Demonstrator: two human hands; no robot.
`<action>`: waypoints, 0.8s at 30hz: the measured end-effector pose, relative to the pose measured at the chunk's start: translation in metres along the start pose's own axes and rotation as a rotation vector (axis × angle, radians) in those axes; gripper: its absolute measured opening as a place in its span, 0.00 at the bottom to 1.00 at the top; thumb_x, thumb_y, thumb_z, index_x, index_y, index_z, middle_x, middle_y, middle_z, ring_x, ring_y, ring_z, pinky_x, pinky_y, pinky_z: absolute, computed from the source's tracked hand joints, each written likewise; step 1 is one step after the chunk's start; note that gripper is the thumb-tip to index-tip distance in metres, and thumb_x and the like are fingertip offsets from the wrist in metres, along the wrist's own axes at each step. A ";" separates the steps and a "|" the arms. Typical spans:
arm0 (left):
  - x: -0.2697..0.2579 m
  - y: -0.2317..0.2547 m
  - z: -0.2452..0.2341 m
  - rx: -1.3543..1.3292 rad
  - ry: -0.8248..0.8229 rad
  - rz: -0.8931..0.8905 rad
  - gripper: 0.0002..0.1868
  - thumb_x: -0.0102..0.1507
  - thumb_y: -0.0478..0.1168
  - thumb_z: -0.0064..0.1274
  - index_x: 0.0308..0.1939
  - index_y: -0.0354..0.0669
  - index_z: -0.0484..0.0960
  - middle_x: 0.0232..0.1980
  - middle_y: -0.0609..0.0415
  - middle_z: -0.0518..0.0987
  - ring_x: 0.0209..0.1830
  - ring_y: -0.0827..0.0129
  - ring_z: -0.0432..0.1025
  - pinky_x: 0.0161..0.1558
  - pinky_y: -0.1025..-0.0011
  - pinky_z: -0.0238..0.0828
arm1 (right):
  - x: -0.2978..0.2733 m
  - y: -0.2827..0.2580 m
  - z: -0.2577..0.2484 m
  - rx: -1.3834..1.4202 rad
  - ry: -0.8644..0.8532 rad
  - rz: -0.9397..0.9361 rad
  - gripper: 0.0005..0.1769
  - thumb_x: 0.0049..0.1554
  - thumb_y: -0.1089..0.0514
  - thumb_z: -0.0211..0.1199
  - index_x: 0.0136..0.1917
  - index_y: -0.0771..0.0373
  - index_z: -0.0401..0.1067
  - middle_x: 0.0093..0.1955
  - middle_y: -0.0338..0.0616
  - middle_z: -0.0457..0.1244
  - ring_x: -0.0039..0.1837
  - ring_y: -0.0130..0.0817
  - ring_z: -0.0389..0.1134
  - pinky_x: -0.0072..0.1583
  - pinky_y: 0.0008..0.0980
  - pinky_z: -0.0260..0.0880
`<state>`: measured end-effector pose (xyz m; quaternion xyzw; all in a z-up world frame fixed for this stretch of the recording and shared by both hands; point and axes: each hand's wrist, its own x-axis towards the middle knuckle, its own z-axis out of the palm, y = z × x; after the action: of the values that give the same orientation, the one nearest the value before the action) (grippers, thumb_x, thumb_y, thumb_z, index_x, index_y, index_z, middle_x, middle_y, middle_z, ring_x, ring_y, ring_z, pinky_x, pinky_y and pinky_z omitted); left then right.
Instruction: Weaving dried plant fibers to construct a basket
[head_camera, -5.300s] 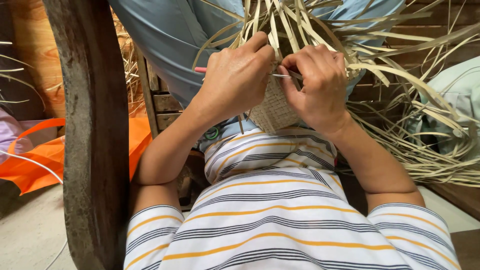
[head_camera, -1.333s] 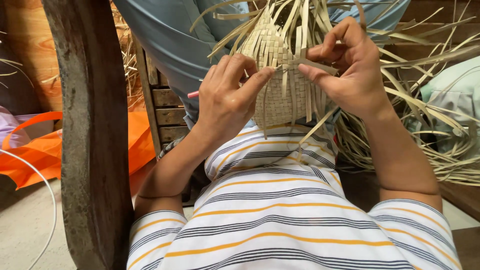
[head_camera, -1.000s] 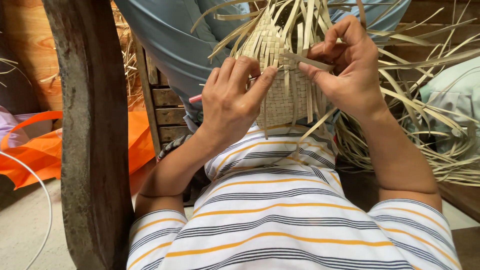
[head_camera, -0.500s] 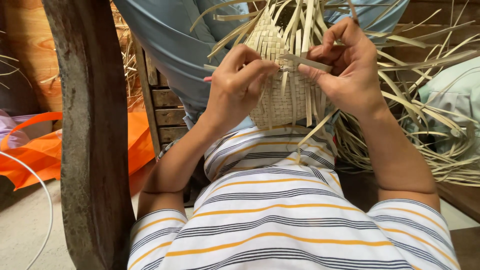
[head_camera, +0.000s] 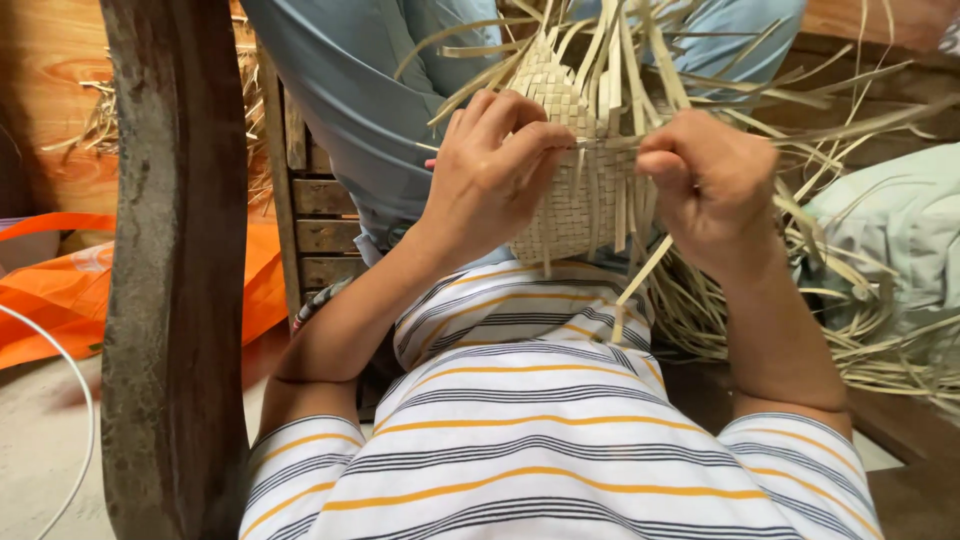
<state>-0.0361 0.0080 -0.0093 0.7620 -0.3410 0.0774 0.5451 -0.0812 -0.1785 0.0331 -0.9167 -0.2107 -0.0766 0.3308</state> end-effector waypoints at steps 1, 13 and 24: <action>0.000 0.002 -0.001 0.001 0.008 0.004 0.02 0.58 0.32 0.44 0.35 0.40 0.70 0.32 0.50 0.66 0.30 0.61 0.59 0.32 0.67 0.56 | 0.001 0.000 0.002 -0.005 -0.001 -0.007 0.23 0.58 0.52 0.38 0.29 0.69 0.59 0.24 0.45 0.52 0.26 0.32 0.53 0.28 0.30 0.53; 0.010 0.017 -0.014 -0.035 0.101 0.176 0.05 0.60 0.32 0.40 0.36 0.33 0.69 0.33 0.49 0.68 0.29 0.60 0.59 0.31 0.67 0.57 | 0.027 -0.034 0.000 -0.009 -0.220 0.014 0.07 0.55 0.73 0.43 0.46 0.78 0.61 0.38 0.57 0.55 0.40 0.44 0.57 0.44 0.35 0.58; 0.013 0.014 -0.008 -0.122 0.011 0.017 0.04 0.60 0.33 0.36 0.32 0.34 0.64 0.31 0.47 0.64 0.29 0.59 0.60 0.31 0.67 0.54 | 0.029 -0.032 -0.005 0.027 -0.142 0.023 0.08 0.53 0.68 0.56 0.46 0.77 0.66 0.41 0.55 0.63 0.41 0.42 0.64 0.46 0.33 0.64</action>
<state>-0.0327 0.0063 0.0115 0.7238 -0.3485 0.0653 0.5919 -0.0687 -0.1494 0.0633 -0.9177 -0.2241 -0.0045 0.3281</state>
